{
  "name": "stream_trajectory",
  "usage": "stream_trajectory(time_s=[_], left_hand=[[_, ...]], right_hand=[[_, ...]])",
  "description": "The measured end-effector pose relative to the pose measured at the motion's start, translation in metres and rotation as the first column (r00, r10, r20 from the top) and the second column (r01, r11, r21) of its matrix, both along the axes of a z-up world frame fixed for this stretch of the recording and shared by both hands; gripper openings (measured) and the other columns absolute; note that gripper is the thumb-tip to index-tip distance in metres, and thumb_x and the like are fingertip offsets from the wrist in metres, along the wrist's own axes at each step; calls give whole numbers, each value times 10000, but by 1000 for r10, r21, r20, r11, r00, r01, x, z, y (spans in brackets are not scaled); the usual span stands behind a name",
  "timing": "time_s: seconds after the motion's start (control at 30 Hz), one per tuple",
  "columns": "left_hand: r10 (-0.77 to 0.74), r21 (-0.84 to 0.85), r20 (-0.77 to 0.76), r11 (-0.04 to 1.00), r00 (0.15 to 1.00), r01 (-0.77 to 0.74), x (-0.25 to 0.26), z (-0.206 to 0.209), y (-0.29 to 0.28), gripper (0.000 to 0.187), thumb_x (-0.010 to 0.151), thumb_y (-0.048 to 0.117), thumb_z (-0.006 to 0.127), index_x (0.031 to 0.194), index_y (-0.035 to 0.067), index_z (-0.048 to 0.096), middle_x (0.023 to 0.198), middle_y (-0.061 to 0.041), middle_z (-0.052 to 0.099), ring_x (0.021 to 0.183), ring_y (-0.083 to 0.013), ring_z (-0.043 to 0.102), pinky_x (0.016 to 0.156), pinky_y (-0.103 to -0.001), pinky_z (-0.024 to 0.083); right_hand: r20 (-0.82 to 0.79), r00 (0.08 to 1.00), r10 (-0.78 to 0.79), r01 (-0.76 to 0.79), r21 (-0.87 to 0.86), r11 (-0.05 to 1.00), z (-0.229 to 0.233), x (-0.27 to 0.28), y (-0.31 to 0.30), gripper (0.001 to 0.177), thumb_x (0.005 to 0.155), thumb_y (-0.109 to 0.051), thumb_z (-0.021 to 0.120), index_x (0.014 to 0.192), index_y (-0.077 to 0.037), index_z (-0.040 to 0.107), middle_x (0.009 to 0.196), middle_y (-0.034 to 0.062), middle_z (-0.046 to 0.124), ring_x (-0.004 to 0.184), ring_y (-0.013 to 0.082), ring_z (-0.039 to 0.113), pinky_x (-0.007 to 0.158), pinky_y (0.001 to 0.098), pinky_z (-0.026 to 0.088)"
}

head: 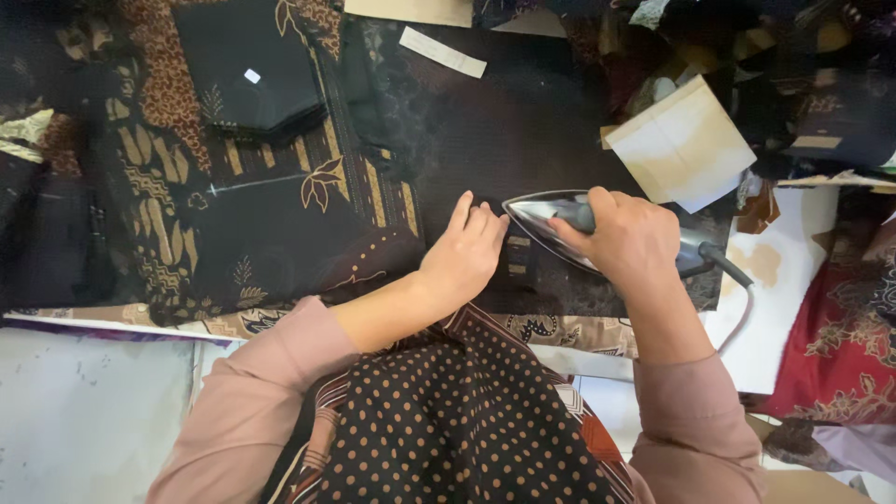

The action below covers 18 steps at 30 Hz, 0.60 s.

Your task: The person irons small folded pieces of patterned fabric on a work table. They repeatedly place a white paper insert into the folded fabric, press it with an iron, remove the paper, and stack the finished pieces. The person handles multiple identical fabric pieces one at a time.

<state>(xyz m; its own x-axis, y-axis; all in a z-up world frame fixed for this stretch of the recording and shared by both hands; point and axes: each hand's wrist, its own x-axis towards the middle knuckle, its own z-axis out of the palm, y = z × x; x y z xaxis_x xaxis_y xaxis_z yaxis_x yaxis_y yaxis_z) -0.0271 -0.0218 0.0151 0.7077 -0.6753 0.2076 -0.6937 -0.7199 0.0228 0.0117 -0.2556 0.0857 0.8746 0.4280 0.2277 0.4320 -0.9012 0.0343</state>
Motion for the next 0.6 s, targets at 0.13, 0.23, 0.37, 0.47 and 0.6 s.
stream_trajectory(time_s=[0.13,0.23,0.37,0.47,0.6], left_hand=[[-19,-242,-69,970,997,2,5,7,22,412,849,139,571,1214,-34,659,1253,-200,657,1173,-320,608,1127,-516,386],[90,-428,-197,888,976,-168,10,11,39,327,839,87,611,1154,19,670,1190,-122,663,1131,-305,614,1020,-456,446],[252,-460,-253,818,934,-346,11,10,49,226,913,96,685,1131,49,656,1110,-80,643,1036,-285,607,903,-422,468],[256,-437,-245,832,935,-342,7,10,46,225,903,121,702,1116,62,658,1098,-83,644,1023,-287,611,895,-421,468],[207,-479,-200,832,958,-280,-1,14,38,210,884,138,718,1067,57,653,1074,-86,647,1022,-292,615,882,-419,467]], right_hand=[[-25,999,26,-26,22,999,-1,4,6,489,761,-499,887,759,-100,606,651,43,615,555,239,617,489,352,452],[-25,998,59,-59,26,998,1,8,12,490,764,-493,886,744,-100,594,656,54,618,563,248,622,503,356,465],[-50,998,30,-28,49,998,-1,7,21,483,781,-492,878,732,-107,590,649,56,625,552,251,625,501,362,476],[-38,998,48,-46,50,998,-3,10,28,501,784,-507,869,728,-100,582,653,62,629,559,254,632,507,364,485],[-19,1000,21,-19,73,997,-6,6,32,488,761,-518,861,727,-114,590,632,57,627,543,263,632,489,377,481]])
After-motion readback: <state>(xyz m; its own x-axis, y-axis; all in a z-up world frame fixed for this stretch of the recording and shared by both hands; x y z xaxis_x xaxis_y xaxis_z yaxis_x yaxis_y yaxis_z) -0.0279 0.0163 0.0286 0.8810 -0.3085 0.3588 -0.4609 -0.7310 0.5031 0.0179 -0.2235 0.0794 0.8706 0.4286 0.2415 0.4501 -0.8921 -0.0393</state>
